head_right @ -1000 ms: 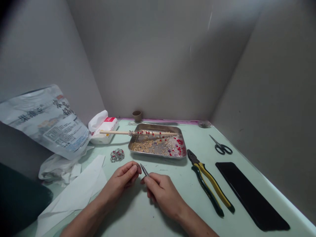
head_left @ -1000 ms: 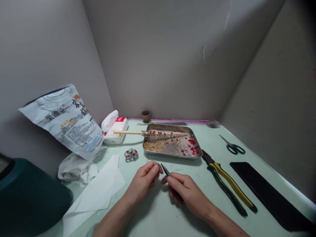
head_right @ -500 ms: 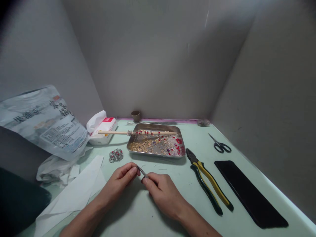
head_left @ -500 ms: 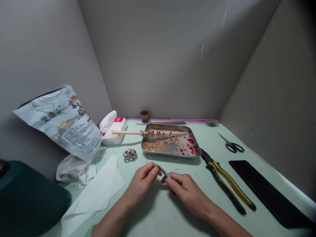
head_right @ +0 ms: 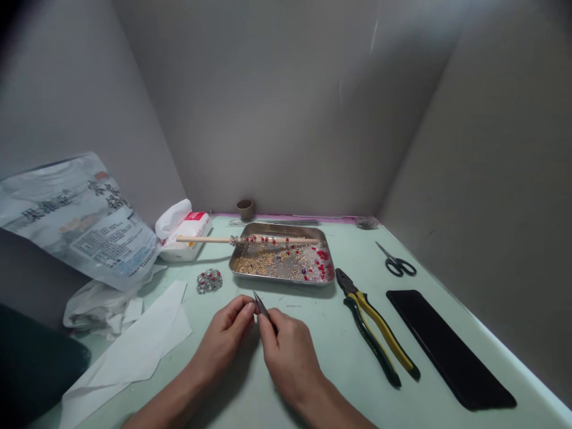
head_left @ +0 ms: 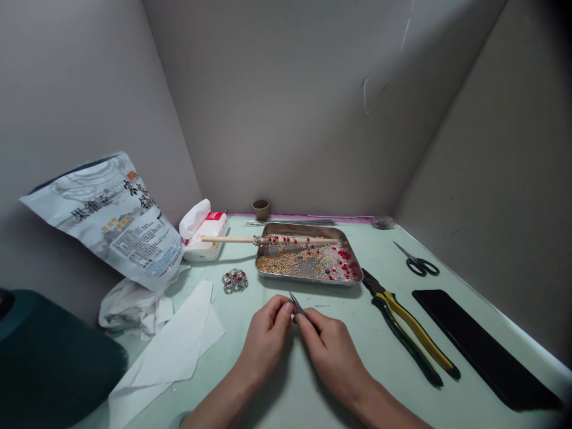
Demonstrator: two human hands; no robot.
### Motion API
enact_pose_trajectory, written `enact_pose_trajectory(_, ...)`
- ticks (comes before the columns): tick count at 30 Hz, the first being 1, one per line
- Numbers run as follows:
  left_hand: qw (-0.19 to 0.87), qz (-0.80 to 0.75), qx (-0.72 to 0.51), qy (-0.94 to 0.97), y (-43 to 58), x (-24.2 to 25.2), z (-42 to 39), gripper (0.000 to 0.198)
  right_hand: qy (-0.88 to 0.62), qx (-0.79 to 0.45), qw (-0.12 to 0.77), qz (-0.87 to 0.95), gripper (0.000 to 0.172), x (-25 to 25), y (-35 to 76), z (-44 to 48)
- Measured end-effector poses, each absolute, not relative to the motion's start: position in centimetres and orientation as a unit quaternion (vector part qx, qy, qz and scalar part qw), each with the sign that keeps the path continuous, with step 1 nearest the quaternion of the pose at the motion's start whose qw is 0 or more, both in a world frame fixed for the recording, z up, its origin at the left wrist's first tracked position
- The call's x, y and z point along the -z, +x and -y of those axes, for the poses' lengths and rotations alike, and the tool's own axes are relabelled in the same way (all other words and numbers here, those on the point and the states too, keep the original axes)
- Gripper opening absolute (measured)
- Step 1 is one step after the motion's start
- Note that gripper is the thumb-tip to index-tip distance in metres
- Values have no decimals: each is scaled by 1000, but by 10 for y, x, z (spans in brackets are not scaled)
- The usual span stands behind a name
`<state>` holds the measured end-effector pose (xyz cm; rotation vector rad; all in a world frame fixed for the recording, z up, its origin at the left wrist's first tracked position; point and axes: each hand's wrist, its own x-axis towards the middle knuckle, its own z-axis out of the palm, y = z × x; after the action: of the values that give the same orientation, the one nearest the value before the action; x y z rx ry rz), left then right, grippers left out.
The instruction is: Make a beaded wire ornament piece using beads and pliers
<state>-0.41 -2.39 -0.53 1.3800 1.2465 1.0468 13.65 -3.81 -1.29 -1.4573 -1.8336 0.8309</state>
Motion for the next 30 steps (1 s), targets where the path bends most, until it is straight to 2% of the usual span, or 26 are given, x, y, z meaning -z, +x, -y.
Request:
enact_pose_trajectory(6, 584, -482, -439, 483, -15, 0, 21, 37, -528, -297, 339, 720, 32, 9, 146, 34)
enact_pose_trajectory(15, 692, -408, -416, 426, -18, -1, 21, 31, -479, -245, 298, 789, 26, 8, 154, 31)
enact_pose_trajectory(25, 643, -436, -403, 484, -16, -1, 21, 34, -492, -178, 274, 807, 26, 11, 155, 32)
enact_pose_trajectory(30, 566, -470, -396, 549, -18, 5, 19, 31, -503, -112, 264, 815, 24, 15, 156, 32)
